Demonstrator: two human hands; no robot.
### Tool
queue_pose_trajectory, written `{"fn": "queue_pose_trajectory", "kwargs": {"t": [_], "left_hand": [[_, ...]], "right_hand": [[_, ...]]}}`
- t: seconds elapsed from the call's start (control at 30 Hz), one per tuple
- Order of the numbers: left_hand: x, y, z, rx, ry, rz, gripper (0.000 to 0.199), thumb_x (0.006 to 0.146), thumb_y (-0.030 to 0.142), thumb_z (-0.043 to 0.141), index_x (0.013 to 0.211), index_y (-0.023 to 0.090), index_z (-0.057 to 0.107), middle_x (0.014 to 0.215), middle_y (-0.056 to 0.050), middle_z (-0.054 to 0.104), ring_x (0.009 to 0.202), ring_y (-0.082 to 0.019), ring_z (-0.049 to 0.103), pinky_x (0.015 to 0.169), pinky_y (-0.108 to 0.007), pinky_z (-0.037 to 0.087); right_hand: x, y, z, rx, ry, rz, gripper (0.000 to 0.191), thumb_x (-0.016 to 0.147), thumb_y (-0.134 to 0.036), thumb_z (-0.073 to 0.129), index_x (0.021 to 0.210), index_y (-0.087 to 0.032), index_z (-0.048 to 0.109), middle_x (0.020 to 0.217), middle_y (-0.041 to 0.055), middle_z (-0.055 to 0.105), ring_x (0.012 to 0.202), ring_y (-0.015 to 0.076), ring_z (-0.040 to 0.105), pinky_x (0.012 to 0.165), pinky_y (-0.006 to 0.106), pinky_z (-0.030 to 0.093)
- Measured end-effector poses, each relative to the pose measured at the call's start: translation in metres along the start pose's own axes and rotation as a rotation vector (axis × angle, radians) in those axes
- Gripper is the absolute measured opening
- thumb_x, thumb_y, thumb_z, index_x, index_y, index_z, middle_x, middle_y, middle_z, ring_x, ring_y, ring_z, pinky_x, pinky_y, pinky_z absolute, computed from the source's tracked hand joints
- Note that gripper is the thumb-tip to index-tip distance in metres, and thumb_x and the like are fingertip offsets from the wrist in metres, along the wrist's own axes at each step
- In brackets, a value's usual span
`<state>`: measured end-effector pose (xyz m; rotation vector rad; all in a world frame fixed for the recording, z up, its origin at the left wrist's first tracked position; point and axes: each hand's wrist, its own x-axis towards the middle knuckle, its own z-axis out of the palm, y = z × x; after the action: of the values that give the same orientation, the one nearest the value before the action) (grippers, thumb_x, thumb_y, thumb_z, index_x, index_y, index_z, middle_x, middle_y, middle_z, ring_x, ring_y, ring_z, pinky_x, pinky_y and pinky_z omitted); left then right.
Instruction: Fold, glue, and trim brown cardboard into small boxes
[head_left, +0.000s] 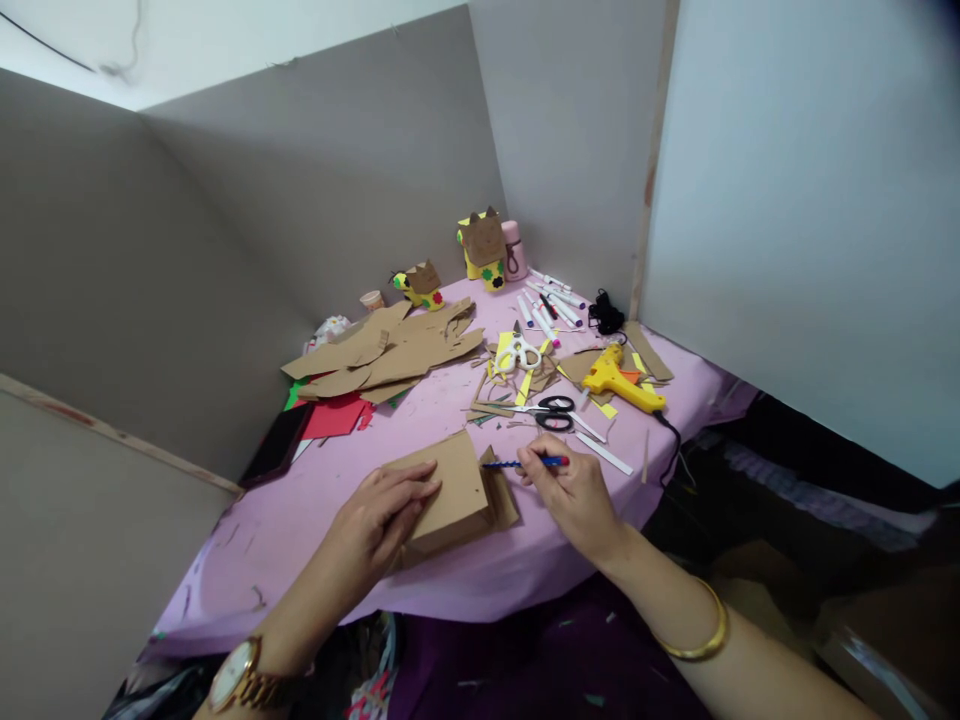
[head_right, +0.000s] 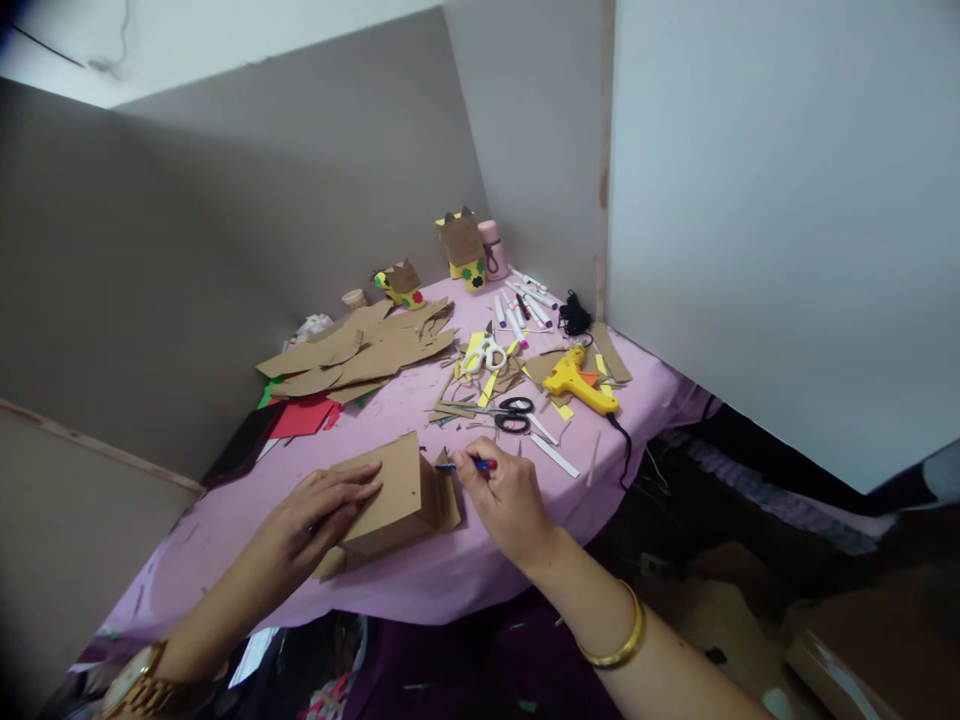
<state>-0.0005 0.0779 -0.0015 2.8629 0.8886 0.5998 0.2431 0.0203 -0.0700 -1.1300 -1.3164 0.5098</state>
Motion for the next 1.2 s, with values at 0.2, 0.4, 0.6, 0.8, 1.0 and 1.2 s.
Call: {"fn": "queue_pose_trajectory", "kwargs": {"t": [0.2, 0.4, 0.6, 0.8, 1.0, 1.2], "left_hand": [[0.001, 0.001, -0.001, 0.015, 0.021, 0.045, 0.023, 0.094, 0.018, 0.049, 0.106, 0.021, 0.068, 0.113, -0.011, 0.073, 0.105, -0.022, 0.066, 0.086, -0.036, 0.054], [0.002, 0.001, -0.002, 0.035, 0.016, 0.046, 0.024, 0.094, 0.018, 0.048, 0.105, 0.020, 0.069, 0.114, -0.012, 0.073, 0.104, -0.023, 0.067, 0.085, -0.037, 0.055], [0.002, 0.000, -0.001, 0.017, 0.024, 0.030, 0.024, 0.094, 0.019, 0.048, 0.106, 0.021, 0.068, 0.115, -0.011, 0.072, 0.105, -0.023, 0.066, 0.086, -0.038, 0.055], [0.002, 0.000, -0.002, 0.027, 0.022, 0.054, 0.023, 0.094, 0.017, 0.048, 0.106, 0.020, 0.068, 0.114, -0.012, 0.072, 0.106, -0.023, 0.066, 0.087, -0.038, 0.055], [0.001, -0.001, 0.000, 0.036, 0.023, 0.054, 0.023, 0.095, 0.016, 0.048, 0.107, 0.019, 0.067, 0.115, -0.013, 0.071, 0.108, -0.022, 0.065, 0.087, -0.037, 0.055], [0.001, 0.000, -0.002, 0.032, 0.012, 0.044, 0.023, 0.095, 0.016, 0.048, 0.108, 0.020, 0.066, 0.115, -0.012, 0.071, 0.108, -0.022, 0.065, 0.087, -0.036, 0.055]], "right_hand": [[0.000, 0.005, 0.008, -0.069, -0.032, -0.043, 0.020, 0.096, -0.033, 0.056, 0.090, -0.016, 0.064, 0.080, -0.0019, 0.067, 0.064, 0.0115, 0.063, 0.062, 0.029, 0.054], [0.002, -0.001, 0.008, -0.131, -0.055, -0.064, 0.018, 0.096, -0.032, 0.057, 0.092, -0.016, 0.065, 0.082, -0.0015, 0.067, 0.065, 0.0117, 0.064, 0.063, 0.029, 0.055], [-0.003, -0.005, 0.005, -0.159, -0.073, -0.109, 0.019, 0.096, -0.032, 0.057, 0.090, -0.016, 0.064, 0.079, -0.0024, 0.066, 0.063, 0.0110, 0.063, 0.061, 0.029, 0.054], [-0.013, -0.011, 0.000, -0.152, -0.077, -0.154, 0.024, 0.097, -0.032, 0.055, 0.080, -0.016, 0.061, 0.066, -0.0064, 0.059, 0.053, 0.0088, 0.056, 0.054, 0.025, 0.050], [-0.024, -0.026, -0.009, -0.124, -0.093, -0.164, 0.030, 0.098, -0.025, 0.047, 0.069, -0.019, 0.052, 0.056, -0.0091, 0.044, 0.047, 0.0085, 0.048, 0.049, 0.023, 0.040], [-0.022, -0.030, -0.019, -0.103, -0.079, -0.106, 0.030, 0.096, -0.022, 0.045, 0.066, -0.020, 0.051, 0.054, -0.0068, 0.049, 0.048, 0.0092, 0.051, 0.049, 0.023, 0.040]]}}
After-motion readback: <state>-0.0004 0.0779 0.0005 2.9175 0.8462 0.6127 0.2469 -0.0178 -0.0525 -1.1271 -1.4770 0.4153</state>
